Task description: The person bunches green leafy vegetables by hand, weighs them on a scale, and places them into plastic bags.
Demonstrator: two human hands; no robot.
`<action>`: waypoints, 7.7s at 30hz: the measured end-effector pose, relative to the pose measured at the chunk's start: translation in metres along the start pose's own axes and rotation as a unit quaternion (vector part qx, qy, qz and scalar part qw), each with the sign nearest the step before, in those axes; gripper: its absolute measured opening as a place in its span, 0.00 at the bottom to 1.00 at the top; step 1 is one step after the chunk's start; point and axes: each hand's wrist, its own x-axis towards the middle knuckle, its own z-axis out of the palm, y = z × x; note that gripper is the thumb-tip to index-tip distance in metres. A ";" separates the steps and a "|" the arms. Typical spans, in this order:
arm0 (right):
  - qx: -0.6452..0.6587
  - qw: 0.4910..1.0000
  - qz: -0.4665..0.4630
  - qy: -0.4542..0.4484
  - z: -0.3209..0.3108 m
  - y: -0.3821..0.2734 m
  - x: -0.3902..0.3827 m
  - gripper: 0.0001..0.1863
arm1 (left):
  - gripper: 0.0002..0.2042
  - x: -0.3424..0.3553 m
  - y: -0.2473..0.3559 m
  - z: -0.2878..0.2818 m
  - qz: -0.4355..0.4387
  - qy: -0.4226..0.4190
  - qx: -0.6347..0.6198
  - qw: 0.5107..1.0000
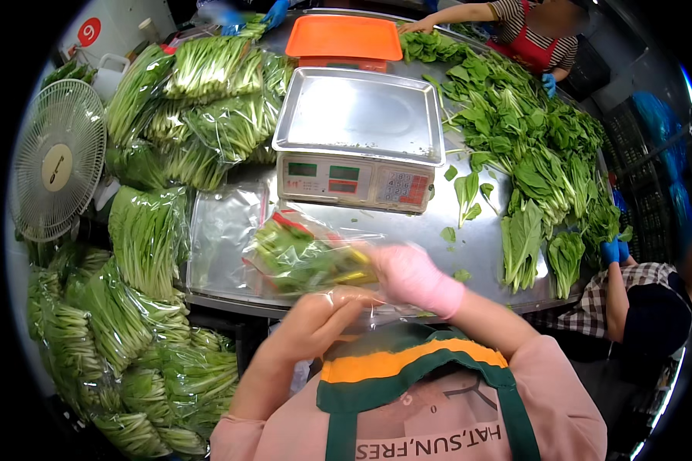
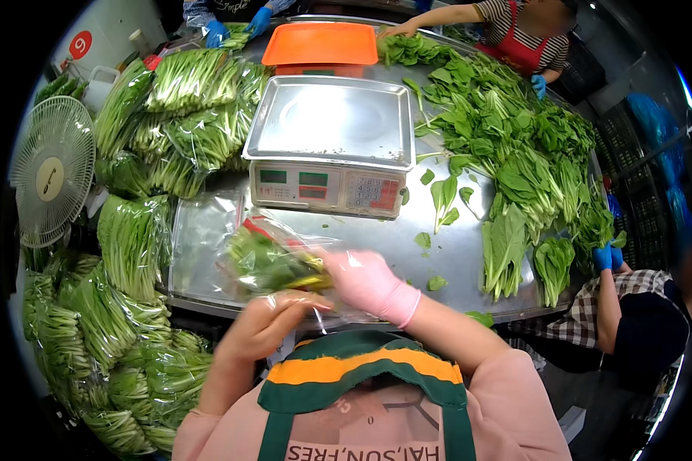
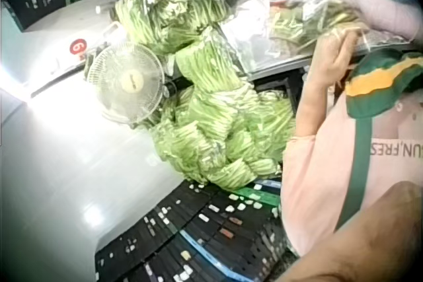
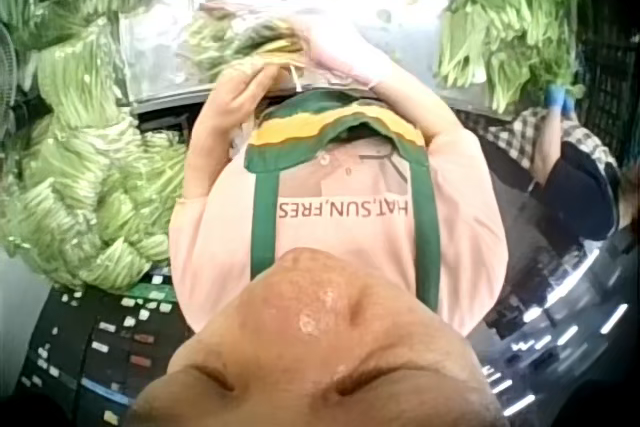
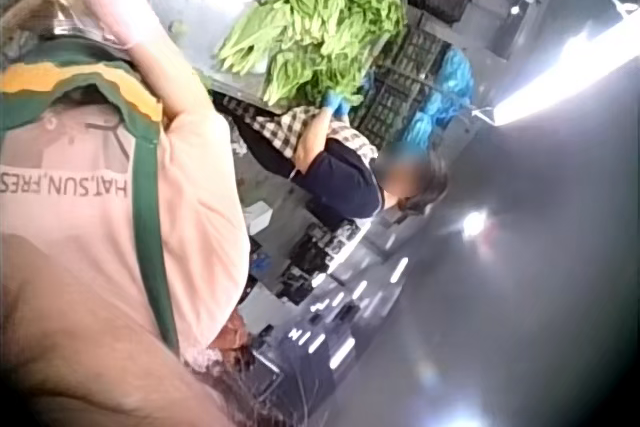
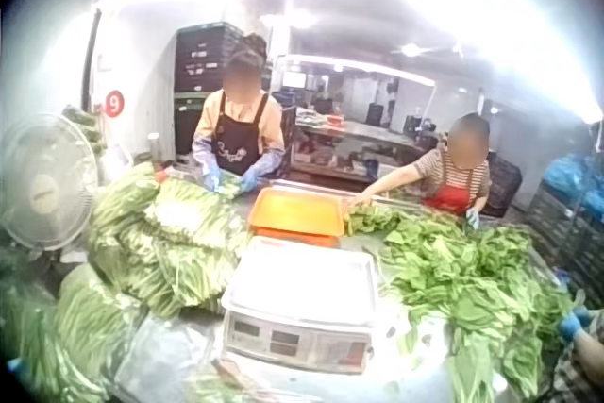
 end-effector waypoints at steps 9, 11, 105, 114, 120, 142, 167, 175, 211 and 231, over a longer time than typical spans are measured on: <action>0.038 0.986 -0.005 0.161 -0.076 -0.012 0.004 0.25 | 0.14 0.004 0.040 -0.025 0.028 0.161 -0.175 0.971; 0.106 0.955 -0.080 0.266 -0.113 -0.041 -0.004 0.25 | 0.17 -0.002 0.037 -0.038 0.163 0.082 -0.301 0.936; -0.206 0.943 0.128 0.227 -0.069 0.182 -0.068 0.29 | 0.33 0.188 -0.071 -0.107 0.316 0.178 0.599 0.714; 0.292 0.947 0.070 0.113 -0.067 0.136 -0.009 0.14 | 0.11 0.136 -0.035 -0.105 0.189 0.006 0.311 0.931; 0.547 0.800 0.223 -0.103 0.020 0.117 -0.038 0.30 | 0.22 0.048 -0.136 -0.027 -0.121 0.249 -0.078 0.958; 0.157 0.920 0.348 0.087 0.040 0.130 -0.031 0.15 | 0.28 0.140 -0.131 0.010 0.148 -0.074 0.501 0.849; 0.231 0.968 -0.046 0.086 0.033 0.045 0.002 0.15 | 0.28 0.013 -0.140 0.015 0.092 0.315 -0.552 0.767; 0.218 0.968 -0.080 0.100 0.052 0.015 0.036 0.24 | 0.20 -0.301 -0.079 -0.207 0.007 0.745 -0.173 0.644; 0.201 0.722 0.604 0.270 0.058 0.239 -0.273 0.20 | 0.34 0.145 -0.114 0.094 0.102 -0.075 0.393 0.911; -0.140 0.767 0.574 0.251 0.060 0.267 -0.290 0.32 | 0.17 0.151 -0.097 0.146 -0.180 -0.199 -0.053 0.962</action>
